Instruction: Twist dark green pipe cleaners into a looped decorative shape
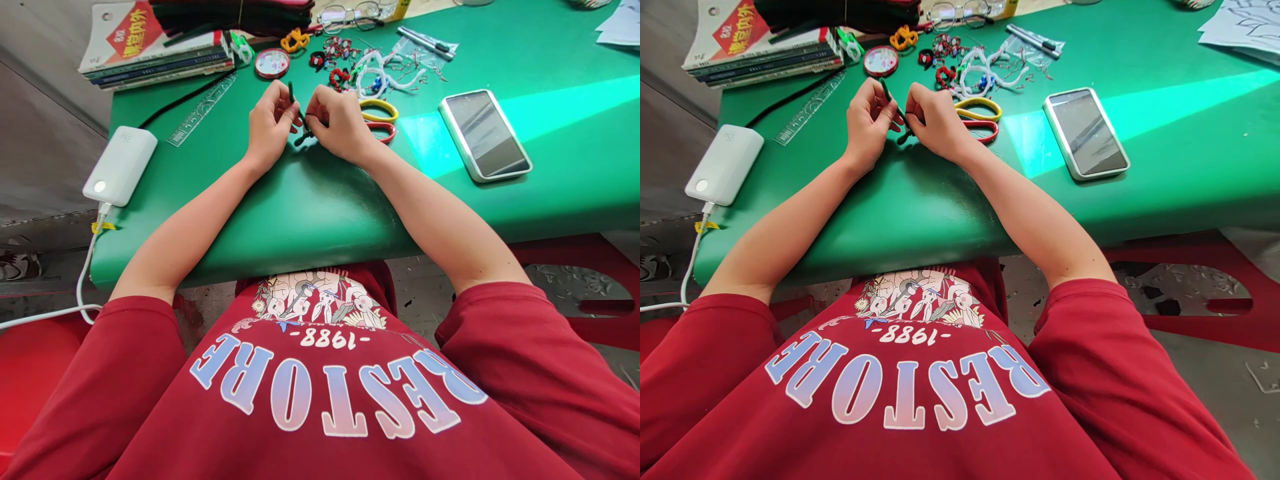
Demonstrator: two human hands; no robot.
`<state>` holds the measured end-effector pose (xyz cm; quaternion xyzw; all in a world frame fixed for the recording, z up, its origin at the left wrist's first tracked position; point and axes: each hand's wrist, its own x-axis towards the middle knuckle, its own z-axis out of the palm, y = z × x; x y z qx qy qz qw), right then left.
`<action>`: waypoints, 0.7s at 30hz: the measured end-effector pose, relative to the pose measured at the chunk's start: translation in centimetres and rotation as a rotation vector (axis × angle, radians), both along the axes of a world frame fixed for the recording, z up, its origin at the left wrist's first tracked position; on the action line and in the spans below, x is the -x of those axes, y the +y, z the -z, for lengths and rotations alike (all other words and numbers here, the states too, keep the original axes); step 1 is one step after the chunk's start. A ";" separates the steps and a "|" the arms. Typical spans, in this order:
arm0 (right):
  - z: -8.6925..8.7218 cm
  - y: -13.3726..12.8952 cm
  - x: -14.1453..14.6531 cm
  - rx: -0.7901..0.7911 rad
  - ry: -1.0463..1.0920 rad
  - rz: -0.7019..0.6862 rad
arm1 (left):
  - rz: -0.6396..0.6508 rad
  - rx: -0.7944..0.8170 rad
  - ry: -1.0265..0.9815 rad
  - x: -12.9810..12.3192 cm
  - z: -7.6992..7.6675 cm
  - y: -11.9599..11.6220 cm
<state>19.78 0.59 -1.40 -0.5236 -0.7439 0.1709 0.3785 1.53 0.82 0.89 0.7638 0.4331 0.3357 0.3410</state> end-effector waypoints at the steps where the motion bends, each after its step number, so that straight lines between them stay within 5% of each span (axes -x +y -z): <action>1: 0.1 0.1 -0.1 -0.010 -0.004 0.002 | 0.008 -0.008 -0.020 0.1 0.4 0.4; 7: 1.0 0.7 -0.5 -0.044 0.009 -0.024 | 0.070 -0.132 -0.196 1.3 4.9 5.1; 11: 1.4 1.1 -0.3 -0.029 0.009 -0.005 | 0.224 -0.189 -0.145 1.5 6.1 6.5; 16: 1.6 1.3 0.2 -0.024 0.015 0.009 | -0.031 -0.167 -0.384 1.2 7.0 7.1; 21: 1.2 1.1 0.1 0.009 -0.030 0.027 | -0.040 -0.197 -0.439 1.0 7.7 8.1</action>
